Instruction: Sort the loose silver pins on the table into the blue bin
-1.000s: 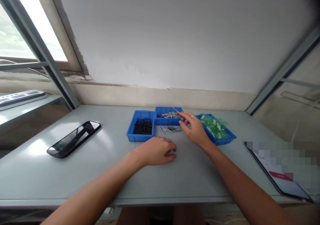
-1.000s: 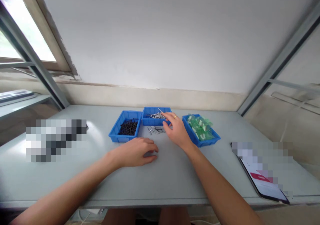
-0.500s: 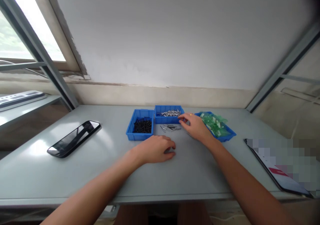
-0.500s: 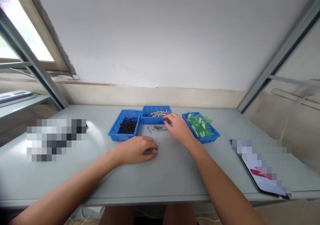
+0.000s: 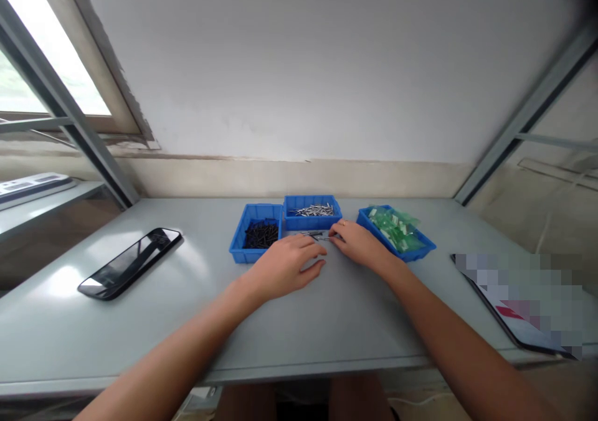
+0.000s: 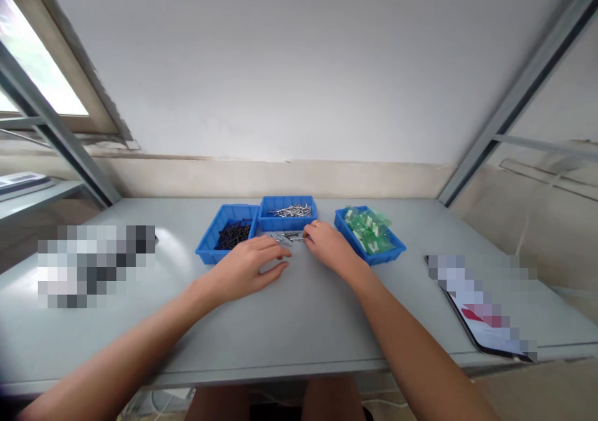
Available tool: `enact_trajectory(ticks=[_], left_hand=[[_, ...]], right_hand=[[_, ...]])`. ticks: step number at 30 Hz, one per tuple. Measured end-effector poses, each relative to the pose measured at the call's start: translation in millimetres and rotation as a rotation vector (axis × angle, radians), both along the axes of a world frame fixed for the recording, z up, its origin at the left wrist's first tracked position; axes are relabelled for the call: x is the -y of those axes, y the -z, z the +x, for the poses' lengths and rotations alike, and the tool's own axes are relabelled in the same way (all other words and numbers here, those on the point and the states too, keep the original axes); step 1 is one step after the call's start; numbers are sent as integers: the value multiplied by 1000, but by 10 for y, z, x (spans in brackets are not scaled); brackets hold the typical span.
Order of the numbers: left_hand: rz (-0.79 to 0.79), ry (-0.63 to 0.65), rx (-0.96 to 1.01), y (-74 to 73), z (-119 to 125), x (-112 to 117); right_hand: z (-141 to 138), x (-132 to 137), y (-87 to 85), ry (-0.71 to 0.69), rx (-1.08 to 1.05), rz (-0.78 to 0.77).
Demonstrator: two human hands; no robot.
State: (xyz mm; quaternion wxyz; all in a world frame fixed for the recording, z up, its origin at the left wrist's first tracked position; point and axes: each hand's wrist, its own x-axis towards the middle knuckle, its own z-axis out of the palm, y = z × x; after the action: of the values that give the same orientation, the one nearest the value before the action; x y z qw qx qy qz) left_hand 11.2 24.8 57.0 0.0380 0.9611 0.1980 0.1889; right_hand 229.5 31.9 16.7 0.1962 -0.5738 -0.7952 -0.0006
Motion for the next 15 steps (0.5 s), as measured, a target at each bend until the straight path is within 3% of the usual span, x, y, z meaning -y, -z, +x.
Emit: enact_trajectory(ticks=[6,15], left_hand=[[97,-229,116,66,-14,-110],[93,-223,126,119,-22,-172]], right_hand=[[-104,65,-122,-177,-144,46],[-206,192,-230,-291,-221,90]])
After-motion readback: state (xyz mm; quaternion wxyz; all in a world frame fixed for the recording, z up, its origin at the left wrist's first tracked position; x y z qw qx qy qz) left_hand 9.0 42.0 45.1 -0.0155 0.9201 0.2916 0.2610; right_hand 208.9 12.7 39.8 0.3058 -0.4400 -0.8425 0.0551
